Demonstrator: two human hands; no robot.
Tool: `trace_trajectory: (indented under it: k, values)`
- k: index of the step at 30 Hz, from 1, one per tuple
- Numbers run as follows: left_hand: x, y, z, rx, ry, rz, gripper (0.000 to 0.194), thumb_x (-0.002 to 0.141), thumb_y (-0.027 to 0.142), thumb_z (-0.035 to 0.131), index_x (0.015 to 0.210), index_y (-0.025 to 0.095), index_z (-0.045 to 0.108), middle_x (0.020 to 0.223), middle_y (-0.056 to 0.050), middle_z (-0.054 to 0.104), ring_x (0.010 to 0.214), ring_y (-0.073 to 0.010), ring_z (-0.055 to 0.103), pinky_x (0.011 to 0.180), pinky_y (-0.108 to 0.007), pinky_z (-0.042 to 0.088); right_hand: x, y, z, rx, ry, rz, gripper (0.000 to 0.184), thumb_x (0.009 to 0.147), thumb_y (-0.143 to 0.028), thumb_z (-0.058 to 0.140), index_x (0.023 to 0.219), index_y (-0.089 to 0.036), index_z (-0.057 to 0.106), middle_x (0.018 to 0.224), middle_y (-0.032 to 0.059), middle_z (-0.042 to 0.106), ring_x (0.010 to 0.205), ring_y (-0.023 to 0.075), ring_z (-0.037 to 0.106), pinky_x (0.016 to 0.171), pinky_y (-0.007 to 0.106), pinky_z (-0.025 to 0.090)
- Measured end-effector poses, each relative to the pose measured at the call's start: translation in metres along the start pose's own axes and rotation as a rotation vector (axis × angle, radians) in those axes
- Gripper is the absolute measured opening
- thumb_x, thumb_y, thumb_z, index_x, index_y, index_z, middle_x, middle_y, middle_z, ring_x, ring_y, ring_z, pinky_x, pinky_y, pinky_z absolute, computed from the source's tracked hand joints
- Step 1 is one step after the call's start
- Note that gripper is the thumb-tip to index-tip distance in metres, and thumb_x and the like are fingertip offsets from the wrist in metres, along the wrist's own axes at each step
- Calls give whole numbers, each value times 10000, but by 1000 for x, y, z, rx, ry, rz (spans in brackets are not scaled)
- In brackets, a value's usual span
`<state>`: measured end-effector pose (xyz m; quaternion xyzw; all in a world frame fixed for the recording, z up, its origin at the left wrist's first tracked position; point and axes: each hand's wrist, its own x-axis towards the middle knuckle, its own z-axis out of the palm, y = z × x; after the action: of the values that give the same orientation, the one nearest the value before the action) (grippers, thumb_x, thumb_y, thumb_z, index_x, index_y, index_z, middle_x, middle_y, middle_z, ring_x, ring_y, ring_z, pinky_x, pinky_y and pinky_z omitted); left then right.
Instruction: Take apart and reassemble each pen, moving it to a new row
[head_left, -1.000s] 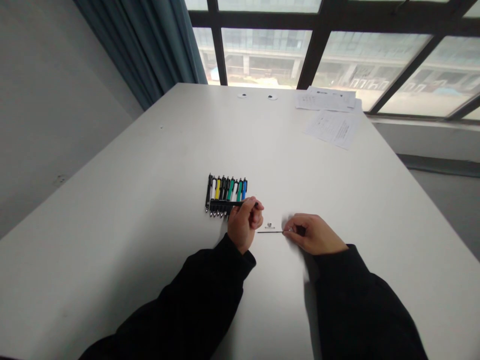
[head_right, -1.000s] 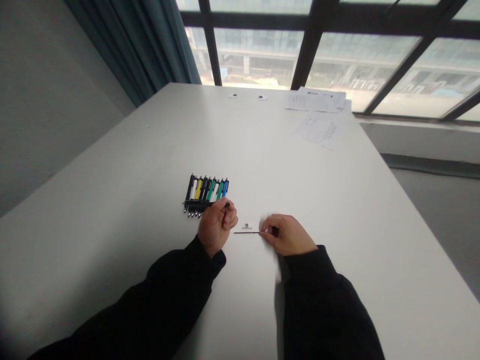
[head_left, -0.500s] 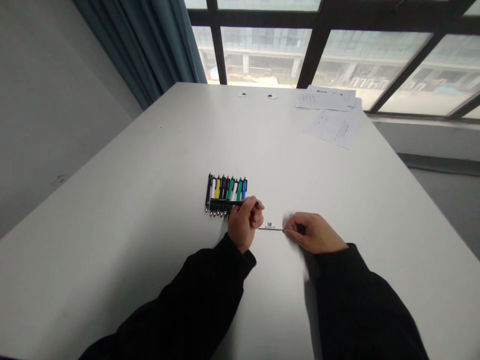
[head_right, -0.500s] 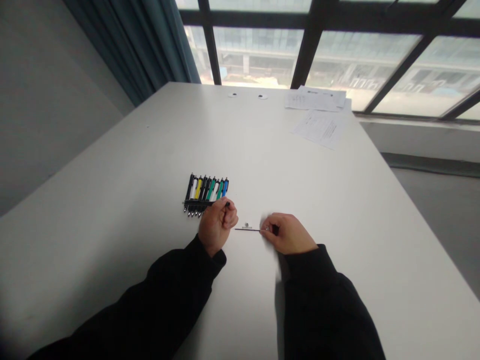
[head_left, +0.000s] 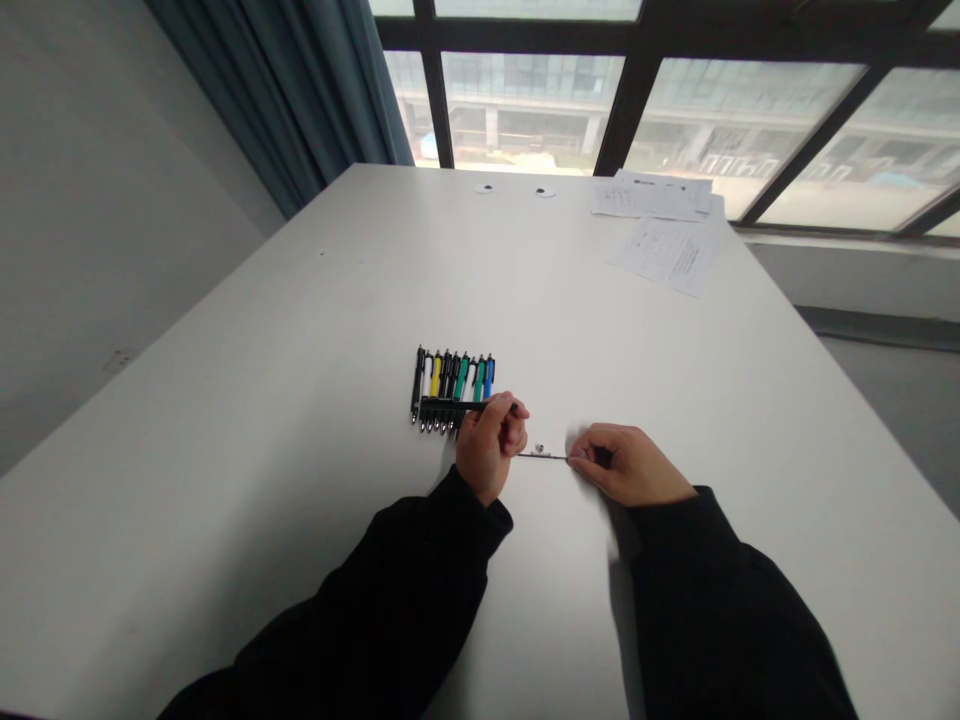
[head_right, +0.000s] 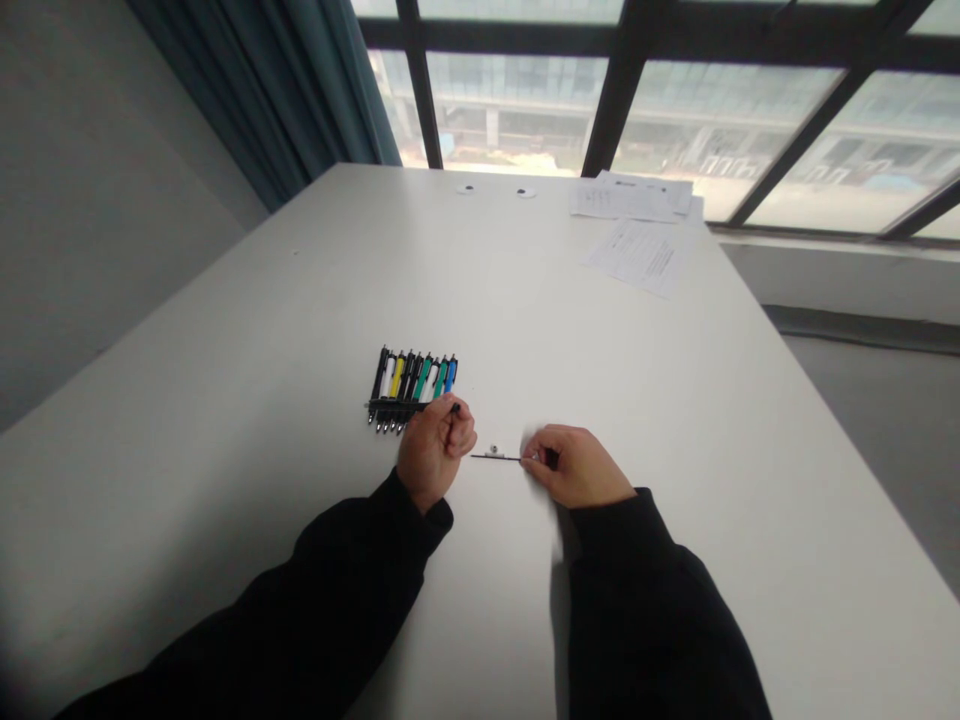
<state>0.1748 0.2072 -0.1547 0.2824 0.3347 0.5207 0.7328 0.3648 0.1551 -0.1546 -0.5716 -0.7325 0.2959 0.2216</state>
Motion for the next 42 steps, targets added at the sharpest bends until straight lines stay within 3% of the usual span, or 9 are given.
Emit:
trace_trajectory:
  k: [4,7,10,13,17,22,28,37,42]
  values:
    - [0,0,0,2,-9,0,360,772,444,684,627,131,577,417,71,375,336,-19,264,393,-189,166,0,0,2,60,20,25,95,805,-221,638,725,-174,661,648,-4,589,592,131,510,588,262,398]
    - [-1,-3,-1,22,-50,-18,375,795,467,666,649,132,580,416,73,382,335,-23,277,392,-187,184,0,-3,4,284,118,97,177,815,-338,687,768,-167,680,581,-27,504,539,115,438,532,261,367]
    - [-5,-9,-2,152,-188,-32,423,839,528,616,701,129,592,449,57,445,346,-39,345,382,-187,218,1,-9,6,571,242,64,241,777,-361,751,928,-180,701,584,-47,471,539,109,428,528,262,376]
    - [-10,-14,-3,304,-369,-46,480,855,594,573,759,124,595,508,30,521,374,-55,417,380,-189,279,1,-15,7,739,257,-15,248,763,-339,777,961,-198,729,678,-4,587,592,124,517,561,279,430]
    - [-13,-17,-6,415,-425,-11,485,860,607,560,803,127,596,540,30,530,393,-62,439,384,-191,316,1,-16,6,782,218,-30,200,772,-335,774,915,-196,764,813,58,671,692,170,610,626,324,493]
    - [-13,-13,-8,555,-475,53,463,884,578,549,834,125,631,572,27,524,428,-60,450,406,-185,316,2,-11,7,731,250,-57,134,785,-284,767,890,-200,773,766,47,647,674,169,592,602,327,477]
    - [-16,-6,-2,668,-495,77,571,884,633,495,600,141,549,507,27,482,428,-63,429,442,-199,331,2,-9,8,694,281,-115,122,798,-242,756,918,-232,777,794,45,635,698,171,604,615,333,492]
    - [-14,-13,-7,686,-508,93,566,878,661,474,682,142,587,540,16,511,447,-75,449,448,-208,343,3,-10,9,681,314,-100,117,758,-234,786,874,-229,771,844,40,608,660,137,562,554,299,457]
    - [-11,-14,-8,456,-245,267,467,923,602,436,754,173,508,535,51,451,416,-65,366,406,-197,271,1,-4,5,771,402,-56,93,761,-240,777,851,-219,763,756,26,631,551,108,497,444,254,361]
